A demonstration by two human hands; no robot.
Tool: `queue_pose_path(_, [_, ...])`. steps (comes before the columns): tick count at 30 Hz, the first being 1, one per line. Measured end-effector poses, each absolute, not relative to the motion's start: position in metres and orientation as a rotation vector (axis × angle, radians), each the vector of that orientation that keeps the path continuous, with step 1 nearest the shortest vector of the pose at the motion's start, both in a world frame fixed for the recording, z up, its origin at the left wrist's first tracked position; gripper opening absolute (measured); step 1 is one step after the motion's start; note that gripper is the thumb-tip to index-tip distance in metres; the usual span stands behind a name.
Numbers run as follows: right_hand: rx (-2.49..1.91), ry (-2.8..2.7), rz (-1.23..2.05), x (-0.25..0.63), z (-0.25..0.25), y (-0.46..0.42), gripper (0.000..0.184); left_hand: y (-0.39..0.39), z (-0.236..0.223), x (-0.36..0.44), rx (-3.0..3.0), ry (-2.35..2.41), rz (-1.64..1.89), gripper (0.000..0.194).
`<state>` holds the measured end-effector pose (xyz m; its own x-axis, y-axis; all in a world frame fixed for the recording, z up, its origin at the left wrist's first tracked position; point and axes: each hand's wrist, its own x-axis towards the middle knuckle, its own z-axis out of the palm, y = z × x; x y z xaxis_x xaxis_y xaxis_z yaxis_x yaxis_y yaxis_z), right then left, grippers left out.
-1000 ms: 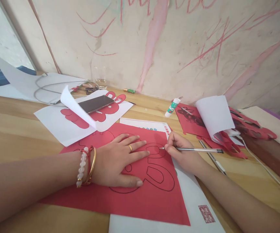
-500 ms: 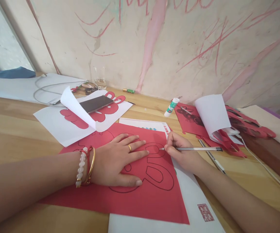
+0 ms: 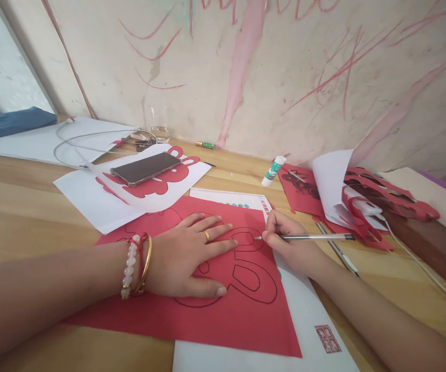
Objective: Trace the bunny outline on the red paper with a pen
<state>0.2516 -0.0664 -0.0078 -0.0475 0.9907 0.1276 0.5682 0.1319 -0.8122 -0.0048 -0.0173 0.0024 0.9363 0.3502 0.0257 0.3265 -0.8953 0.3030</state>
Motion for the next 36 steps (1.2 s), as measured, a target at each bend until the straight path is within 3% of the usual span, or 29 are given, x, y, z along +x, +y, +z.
queue_pose_path(28, [-1.502,-1.455,0.752,0.240,0.007,-0.074,0.020,-0.022,0.001,-0.004,2.834,0.545,0.127,0.067])
queue_pose_path(36, [-1.495,-1.350,0.741,0.243,-0.001,-0.067,0.022,-0.034,0.003,0.010,2.903,0.746,0.081,0.069])
